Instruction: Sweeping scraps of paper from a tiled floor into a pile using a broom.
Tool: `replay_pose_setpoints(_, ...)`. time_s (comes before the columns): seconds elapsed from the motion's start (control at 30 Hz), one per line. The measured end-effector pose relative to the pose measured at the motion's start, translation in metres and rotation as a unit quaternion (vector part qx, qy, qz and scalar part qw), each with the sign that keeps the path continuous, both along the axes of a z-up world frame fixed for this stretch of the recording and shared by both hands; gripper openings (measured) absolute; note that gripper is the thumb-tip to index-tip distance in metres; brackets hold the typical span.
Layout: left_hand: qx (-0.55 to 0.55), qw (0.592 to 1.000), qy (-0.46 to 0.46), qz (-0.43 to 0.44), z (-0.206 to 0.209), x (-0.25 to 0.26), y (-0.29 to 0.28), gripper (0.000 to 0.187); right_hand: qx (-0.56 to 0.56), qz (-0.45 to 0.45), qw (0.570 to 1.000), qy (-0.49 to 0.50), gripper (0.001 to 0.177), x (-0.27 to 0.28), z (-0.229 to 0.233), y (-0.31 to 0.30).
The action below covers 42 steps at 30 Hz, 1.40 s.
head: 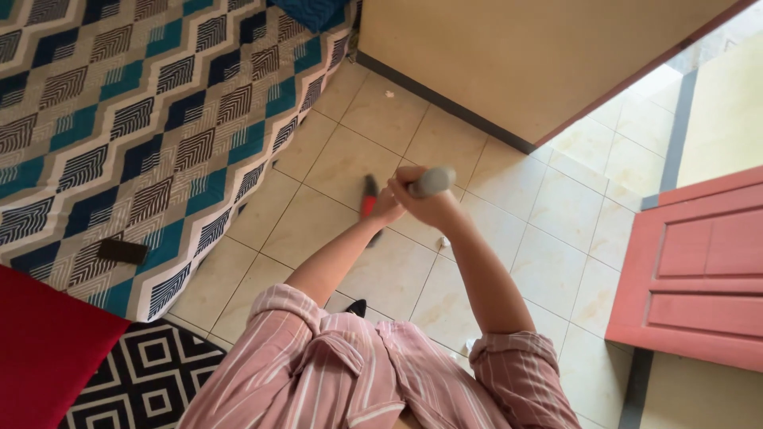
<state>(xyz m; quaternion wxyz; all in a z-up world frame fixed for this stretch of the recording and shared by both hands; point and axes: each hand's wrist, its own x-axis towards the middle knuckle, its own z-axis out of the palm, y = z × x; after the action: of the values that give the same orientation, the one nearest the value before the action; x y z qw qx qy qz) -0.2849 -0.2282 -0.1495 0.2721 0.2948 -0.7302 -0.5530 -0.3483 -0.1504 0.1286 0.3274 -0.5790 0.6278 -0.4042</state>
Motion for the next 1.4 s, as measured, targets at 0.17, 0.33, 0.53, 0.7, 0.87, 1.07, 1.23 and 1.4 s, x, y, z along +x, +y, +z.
replay_pose_setpoints(0.17,0.078,0.983,0.161,-0.05,0.009,-0.014,0.006,0.026,0.039,0.013,0.996,0.075,0.026,0.013,0.026,0.005)
replay_pose_setpoints(0.33,0.086,0.989,0.109,-0.056,0.088,-0.006,-0.002,0.022,-0.037,0.003,0.999,0.037,0.023,-0.019,0.059,0.005)
replay_pose_setpoints(0.53,-0.101,0.99,-0.094,-0.028,0.105,0.007,-0.046,0.023,-0.176,-0.03,0.965,-0.19,0.036,-0.048,0.072,-0.017)
replay_pose_setpoints(0.7,-0.072,0.97,-0.226,-0.049,0.043,0.043,-0.112,0.025,-0.184,-0.063,0.95,-0.243,0.029,-0.047,-0.014,-0.079)
replay_pose_setpoints(0.87,-0.084,0.953,-0.291,-0.021,-0.003,0.069,-0.15,0.025,-0.095,-0.064,0.972,-0.203,0.029,-0.017,-0.071,-0.108)
replay_pose_setpoints(1.07,-0.086,0.97,-0.226,-0.02,-0.022,0.034,-0.152,0.026,-0.036,-0.062,0.993,-0.098,0.033,-0.027,-0.042,-0.11)
replay_pose_setpoints(1.23,0.025,0.987,-0.136,-0.078,0.008,-0.026,-0.126,0.034,-0.019,-0.079,0.994,-0.07,0.032,-0.047,-0.015,-0.104)
replay_pose_setpoints(1.4,0.057,0.979,0.136,-0.138,0.027,-0.072,-0.099,0.032,0.014,-0.083,0.996,0.033,0.031,-0.045,-0.005,-0.104)
